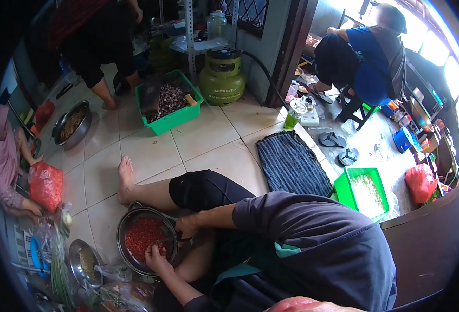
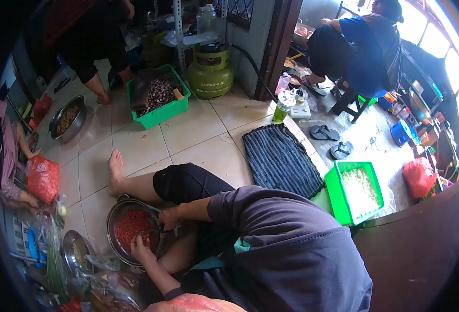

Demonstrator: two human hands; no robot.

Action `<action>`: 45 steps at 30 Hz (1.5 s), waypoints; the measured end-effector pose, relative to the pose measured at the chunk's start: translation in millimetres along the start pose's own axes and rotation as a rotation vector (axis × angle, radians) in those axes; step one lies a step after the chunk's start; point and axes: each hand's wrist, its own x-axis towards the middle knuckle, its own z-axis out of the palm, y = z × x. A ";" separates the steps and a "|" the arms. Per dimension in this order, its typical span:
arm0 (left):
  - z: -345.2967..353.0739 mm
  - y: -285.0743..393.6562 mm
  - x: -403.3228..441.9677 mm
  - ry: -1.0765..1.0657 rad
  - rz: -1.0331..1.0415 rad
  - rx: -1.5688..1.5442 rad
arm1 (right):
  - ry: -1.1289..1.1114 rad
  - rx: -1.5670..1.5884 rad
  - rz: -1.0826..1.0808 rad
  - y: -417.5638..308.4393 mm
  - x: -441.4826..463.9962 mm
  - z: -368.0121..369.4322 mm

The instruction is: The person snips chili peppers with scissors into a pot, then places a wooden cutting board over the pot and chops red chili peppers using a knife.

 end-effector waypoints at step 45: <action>4.1 0.8 -3.1 0.036 -0.017 -0.063 | -0.055 -0.018 -0.035 6.4 28.9 -12.8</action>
